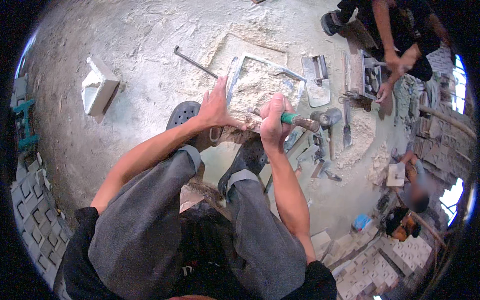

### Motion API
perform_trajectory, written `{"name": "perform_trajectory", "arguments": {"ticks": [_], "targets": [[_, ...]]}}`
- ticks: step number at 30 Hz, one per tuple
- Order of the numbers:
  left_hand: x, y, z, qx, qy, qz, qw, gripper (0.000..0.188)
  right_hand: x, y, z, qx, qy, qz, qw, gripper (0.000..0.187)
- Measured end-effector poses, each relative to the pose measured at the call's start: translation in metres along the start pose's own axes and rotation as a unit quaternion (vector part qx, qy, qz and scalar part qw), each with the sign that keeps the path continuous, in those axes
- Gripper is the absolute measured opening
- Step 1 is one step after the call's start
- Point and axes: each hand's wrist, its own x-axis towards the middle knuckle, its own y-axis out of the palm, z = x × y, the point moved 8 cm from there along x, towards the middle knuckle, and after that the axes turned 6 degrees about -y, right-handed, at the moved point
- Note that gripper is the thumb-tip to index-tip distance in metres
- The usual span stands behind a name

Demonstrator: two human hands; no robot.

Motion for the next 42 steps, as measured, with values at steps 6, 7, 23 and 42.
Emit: {"name": "perform_trajectory", "arguments": {"ticks": [6, 7, 23, 42], "targets": [[0.0, -0.004, 0.004, -0.041, 0.021, -0.025, 0.999, 0.161, -0.015, 0.015, 0.026, 0.082, -0.01, 0.045, 0.996, 0.041], [-0.003, -0.003, 0.003, -0.027, 0.039, -0.033, 0.998, 0.159, -0.018, 0.018, 0.023, 0.012, -0.033, 0.068, 0.997, 0.04], [-0.021, 0.006, 0.003, 0.011, 0.095, -0.044, 0.994, 0.151, -0.026, 0.007, -0.043, -0.236, -0.057, 0.126, 0.962, 0.042], [0.005, 0.003, 0.006, -0.079, 0.02, -0.007, 0.997, 0.15, -0.001, 0.028, 0.003, 0.0, 0.011, 0.017, 1.0, 0.046]]}}
